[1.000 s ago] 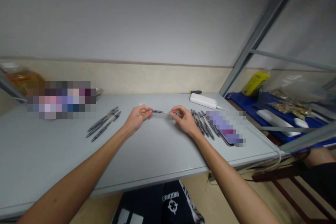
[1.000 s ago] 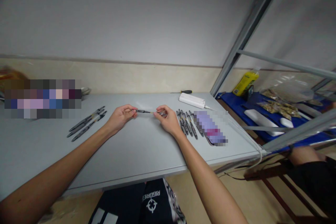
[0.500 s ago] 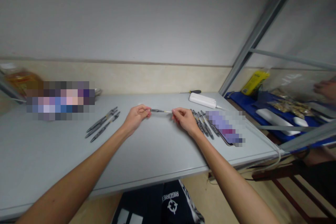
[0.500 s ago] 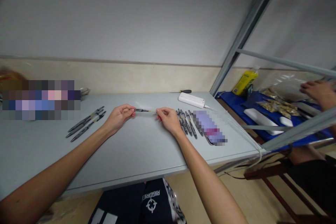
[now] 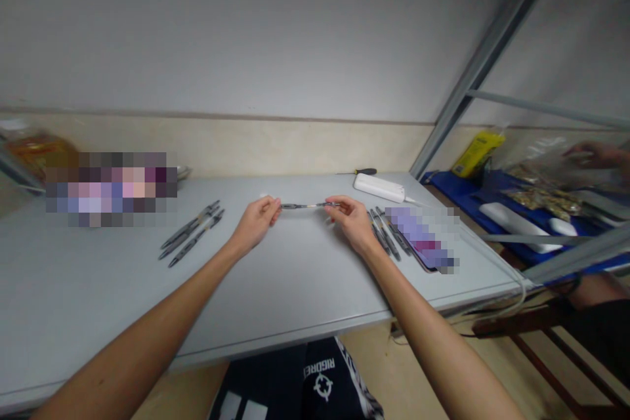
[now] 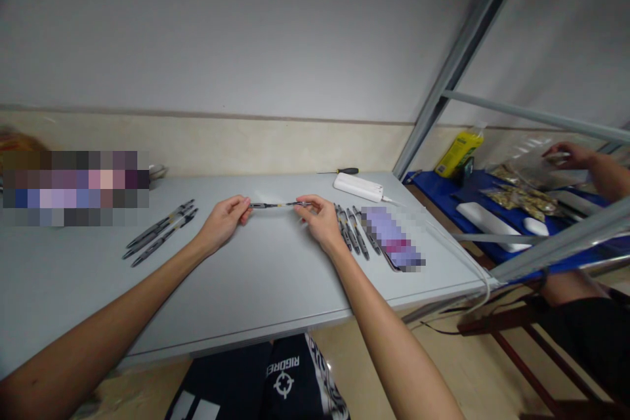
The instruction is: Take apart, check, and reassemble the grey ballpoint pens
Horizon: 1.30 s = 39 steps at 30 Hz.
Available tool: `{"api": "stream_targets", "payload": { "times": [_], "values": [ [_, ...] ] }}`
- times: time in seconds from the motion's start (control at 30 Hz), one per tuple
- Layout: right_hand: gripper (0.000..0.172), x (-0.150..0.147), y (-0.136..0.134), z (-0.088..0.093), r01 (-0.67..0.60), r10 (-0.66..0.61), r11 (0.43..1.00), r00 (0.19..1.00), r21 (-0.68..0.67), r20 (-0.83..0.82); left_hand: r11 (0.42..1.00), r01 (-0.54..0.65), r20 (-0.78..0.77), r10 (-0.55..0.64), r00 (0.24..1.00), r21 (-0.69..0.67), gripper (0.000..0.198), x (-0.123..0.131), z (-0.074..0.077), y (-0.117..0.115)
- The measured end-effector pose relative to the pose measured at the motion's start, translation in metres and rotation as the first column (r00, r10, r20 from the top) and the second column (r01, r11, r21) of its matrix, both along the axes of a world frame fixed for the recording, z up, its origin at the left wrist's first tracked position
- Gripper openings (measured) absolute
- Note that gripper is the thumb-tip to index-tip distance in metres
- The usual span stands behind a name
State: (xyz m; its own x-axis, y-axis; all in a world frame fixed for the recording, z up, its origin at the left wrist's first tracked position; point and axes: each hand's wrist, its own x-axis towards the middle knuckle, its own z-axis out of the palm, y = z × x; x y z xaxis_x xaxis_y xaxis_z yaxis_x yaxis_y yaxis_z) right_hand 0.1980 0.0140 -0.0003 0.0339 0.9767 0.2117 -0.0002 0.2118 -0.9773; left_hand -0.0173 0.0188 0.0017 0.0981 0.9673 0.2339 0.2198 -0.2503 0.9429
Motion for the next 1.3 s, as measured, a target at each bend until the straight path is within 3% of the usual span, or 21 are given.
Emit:
{"api": "stream_targets", "payload": {
  "times": [0.23,0.6,1.1,1.3],
  "values": [
    [0.027,0.002,0.005,-0.002,0.035,-0.04,0.999,0.987,-0.037,-0.159,0.999,-0.047,0.07,0.047,0.996,0.005,0.035,-0.003,-0.003,0.003],
    [0.017,0.005,0.002,0.009,0.124,-0.145,0.989,0.92,-0.083,-0.364,0.995,-0.087,0.09,0.082,0.993,0.045,0.034,-0.007,-0.008,0.007],
    [0.019,0.003,0.005,0.003,0.078,-0.088,0.996,0.967,-0.052,-0.24,0.995,-0.084,0.055,0.082,0.995,0.053,0.033,-0.006,-0.009,0.006],
    [0.02,0.004,0.005,0.002,0.122,-0.128,0.992,0.963,-0.037,-0.237,0.993,-0.103,0.065,0.099,0.993,0.063,0.034,-0.006,-0.009,0.007]
  ]
}}
